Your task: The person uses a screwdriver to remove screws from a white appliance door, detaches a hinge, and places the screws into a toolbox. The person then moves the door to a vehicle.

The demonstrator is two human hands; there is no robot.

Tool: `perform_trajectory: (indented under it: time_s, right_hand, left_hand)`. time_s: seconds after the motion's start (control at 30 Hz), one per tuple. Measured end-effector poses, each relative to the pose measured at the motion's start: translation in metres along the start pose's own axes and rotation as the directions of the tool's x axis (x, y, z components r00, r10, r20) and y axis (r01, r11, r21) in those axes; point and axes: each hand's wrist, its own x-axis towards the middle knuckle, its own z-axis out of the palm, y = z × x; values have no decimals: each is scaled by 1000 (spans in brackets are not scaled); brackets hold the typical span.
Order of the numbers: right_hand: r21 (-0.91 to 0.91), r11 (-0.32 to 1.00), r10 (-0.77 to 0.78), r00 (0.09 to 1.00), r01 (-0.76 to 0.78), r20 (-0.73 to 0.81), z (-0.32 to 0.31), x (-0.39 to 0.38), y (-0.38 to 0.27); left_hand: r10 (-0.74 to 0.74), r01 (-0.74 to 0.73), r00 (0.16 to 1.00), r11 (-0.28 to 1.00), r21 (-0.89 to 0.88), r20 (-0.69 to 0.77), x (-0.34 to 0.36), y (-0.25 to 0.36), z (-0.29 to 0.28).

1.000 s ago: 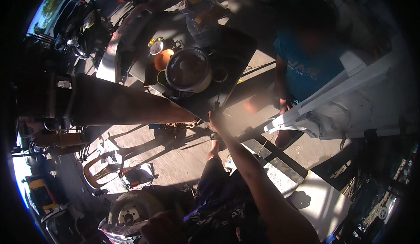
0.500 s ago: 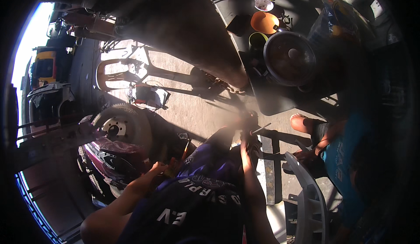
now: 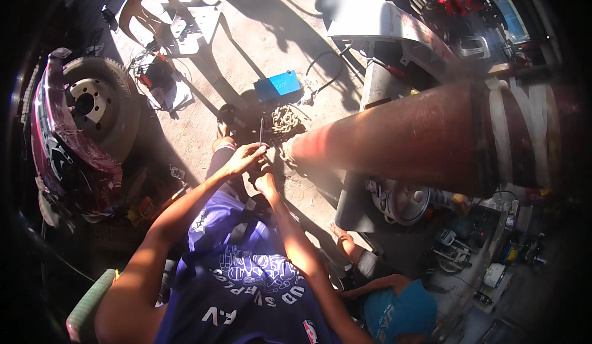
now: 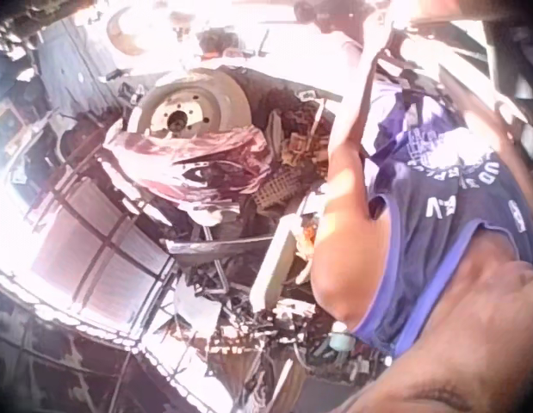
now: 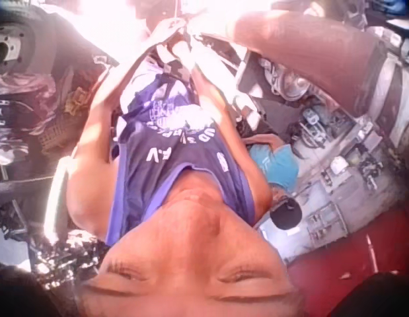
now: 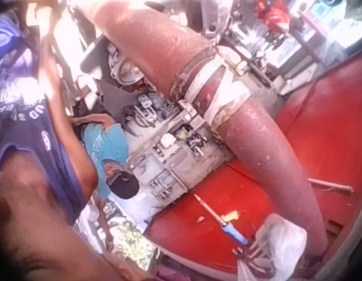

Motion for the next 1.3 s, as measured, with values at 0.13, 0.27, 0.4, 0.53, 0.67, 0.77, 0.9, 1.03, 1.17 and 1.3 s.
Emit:
perform_trajectory:
  time_s: [0.13,0.27,0.4,0.53,0.67,0.77,0.9,1.03,1.17,1.3]
  right_hand:
    - [-120,969,239,943,-216,231,-6,103,-48]
    - [108,819,492,786,-564,375,-9,262,-69]
    - [-198,894,438,877,-402,197,-11,514,-71]
    - [-902,416,149,987,-115,-57,-1,708,-24]
    - [-907,412,176,984,-90,-17,-10,741,-13]
    - [-957,278,-12,997,78,78,-37,687,13]
    - [-802,597,-141,984,-6,-112,-57,589,7]
    - [-759,650,-221,950,-23,-218,-66,547,48]
    - [-742,666,-191,942,-81,-274,-75,579,52]
    - [-653,751,27,992,-99,-120,-119,641,53]
  left_hand:
    - [-12,42,951,995,89,-308,108,-34,-74]
    - [-560,-20,579,717,-697,-593,234,-114,-207]
    - [-611,131,642,682,-720,-462,298,-120,-300]
    - [-880,428,439,384,-818,-184,356,-124,-324]
    - [-768,378,637,379,-845,-59,390,-96,-333]
    - [-829,516,534,478,-711,-169,394,-111,-334]
    - [-862,510,491,404,-759,-128,436,-90,-325]
    - [-597,448,799,669,-593,-70,532,-66,-324]
    - [-291,180,948,828,-530,-132,623,-71,-326]
    - [-91,28,990,872,-489,-105,680,-48,-285]
